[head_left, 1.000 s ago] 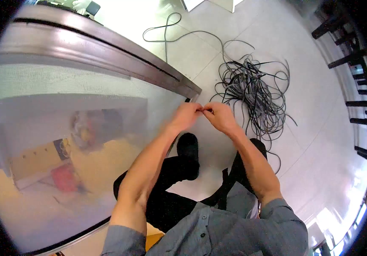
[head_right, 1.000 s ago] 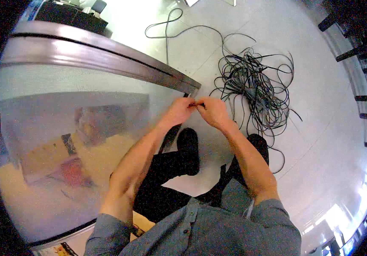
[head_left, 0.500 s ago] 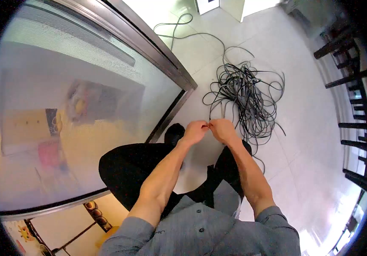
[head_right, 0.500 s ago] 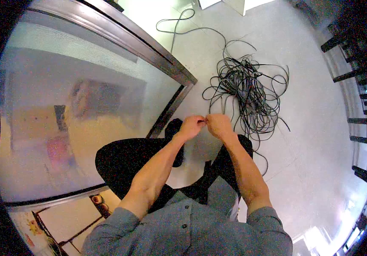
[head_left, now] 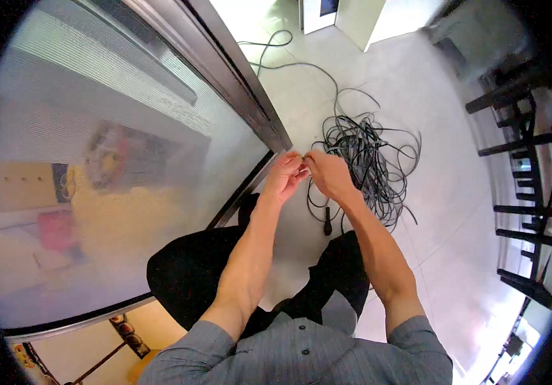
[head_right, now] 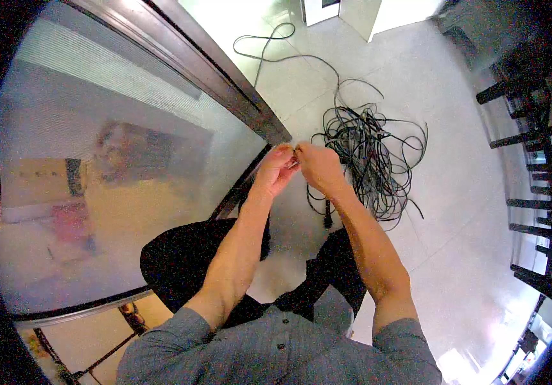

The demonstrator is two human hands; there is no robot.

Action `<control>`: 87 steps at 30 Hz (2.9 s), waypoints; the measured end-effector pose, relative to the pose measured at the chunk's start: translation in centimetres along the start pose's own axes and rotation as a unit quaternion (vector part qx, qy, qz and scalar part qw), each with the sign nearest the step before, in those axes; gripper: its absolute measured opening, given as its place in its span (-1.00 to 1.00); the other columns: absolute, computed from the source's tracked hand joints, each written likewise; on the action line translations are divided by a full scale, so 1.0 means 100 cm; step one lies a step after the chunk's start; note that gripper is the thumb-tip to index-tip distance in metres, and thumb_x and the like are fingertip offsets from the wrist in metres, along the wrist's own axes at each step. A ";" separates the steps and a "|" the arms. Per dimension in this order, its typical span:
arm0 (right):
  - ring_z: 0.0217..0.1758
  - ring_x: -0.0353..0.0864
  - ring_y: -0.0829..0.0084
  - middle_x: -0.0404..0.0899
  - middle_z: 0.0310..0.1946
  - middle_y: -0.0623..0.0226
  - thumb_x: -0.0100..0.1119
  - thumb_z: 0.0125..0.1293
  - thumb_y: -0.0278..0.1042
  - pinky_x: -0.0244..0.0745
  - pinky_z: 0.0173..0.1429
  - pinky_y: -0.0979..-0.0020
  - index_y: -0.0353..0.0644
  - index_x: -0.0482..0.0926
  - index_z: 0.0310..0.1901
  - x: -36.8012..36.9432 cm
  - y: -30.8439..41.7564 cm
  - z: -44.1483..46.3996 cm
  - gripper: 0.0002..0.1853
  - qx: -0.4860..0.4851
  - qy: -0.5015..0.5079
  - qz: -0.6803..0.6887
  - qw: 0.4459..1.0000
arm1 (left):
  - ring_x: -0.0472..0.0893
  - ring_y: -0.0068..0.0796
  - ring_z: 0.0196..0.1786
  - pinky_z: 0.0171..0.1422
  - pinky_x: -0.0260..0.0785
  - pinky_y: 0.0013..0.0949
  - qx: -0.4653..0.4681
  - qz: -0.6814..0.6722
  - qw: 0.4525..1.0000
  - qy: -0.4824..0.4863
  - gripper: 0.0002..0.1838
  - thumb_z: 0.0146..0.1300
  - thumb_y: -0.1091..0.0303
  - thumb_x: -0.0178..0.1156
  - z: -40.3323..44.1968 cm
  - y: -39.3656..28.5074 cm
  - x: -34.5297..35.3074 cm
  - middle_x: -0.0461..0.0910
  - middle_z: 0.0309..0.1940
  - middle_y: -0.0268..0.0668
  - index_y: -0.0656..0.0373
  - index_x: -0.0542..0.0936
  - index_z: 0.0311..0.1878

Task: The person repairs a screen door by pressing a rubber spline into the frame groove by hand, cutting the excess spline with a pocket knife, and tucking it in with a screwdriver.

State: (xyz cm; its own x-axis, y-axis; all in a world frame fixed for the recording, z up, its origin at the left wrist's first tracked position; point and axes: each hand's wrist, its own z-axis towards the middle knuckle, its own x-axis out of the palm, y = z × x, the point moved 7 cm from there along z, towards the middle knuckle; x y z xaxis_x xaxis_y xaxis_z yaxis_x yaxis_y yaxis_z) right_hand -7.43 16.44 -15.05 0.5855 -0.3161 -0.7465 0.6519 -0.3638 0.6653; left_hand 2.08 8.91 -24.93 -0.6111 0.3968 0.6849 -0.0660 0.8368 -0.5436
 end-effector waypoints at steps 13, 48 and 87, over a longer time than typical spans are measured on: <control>-0.38 0.64 -0.04 0.63 -0.48 0.07 0.10 0.40 -0.25 0.50 -0.29 0.03 -0.19 0.55 -0.22 -0.028 0.080 0.087 -0.82 -0.109 -0.081 -0.117 0.984 | 0.45 -0.14 0.37 0.56 0.19 -0.07 0.109 -0.527 0.843 0.025 -0.51 0.42 0.15 0.02 0.037 -0.030 0.005 0.54 0.21 -0.05 0.36 0.46 0.21; -0.36 0.63 -0.17 0.63 -0.45 -0.02 0.20 0.26 -0.34 0.49 -0.30 -0.05 -0.27 0.40 -0.17 0.009 0.089 0.133 -0.76 -0.106 0.031 -0.225 0.968 | 0.56 -0.11 0.12 0.26 0.44 -0.12 0.139 -0.610 0.778 -0.053 -0.34 0.55 -0.19 -0.13 0.077 -0.028 -0.019 0.57 0.15 -0.06 0.27 0.46 0.29; -0.39 0.65 -0.15 0.64 -0.49 -0.03 0.13 0.14 -0.41 0.52 -0.34 -0.06 -0.32 0.44 -0.21 0.014 0.085 0.132 -0.78 -0.098 0.040 -0.232 0.967 | 0.34 -0.17 0.47 0.60 0.09 -0.03 0.136 -0.535 0.832 -0.058 -0.19 0.50 -0.35 -0.19 0.064 -0.035 -0.003 0.38 0.43 -0.14 0.22 0.34 0.44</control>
State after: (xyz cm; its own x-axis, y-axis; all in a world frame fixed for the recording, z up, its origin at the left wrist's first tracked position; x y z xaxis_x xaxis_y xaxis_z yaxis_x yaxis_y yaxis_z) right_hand -7.41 1.38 -10.51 0.2381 -0.0857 -0.9674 0.9276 -0.2751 0.2527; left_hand -2.50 3.42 -26.33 -0.1581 -0.5723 0.8047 -0.7878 0.5644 0.2466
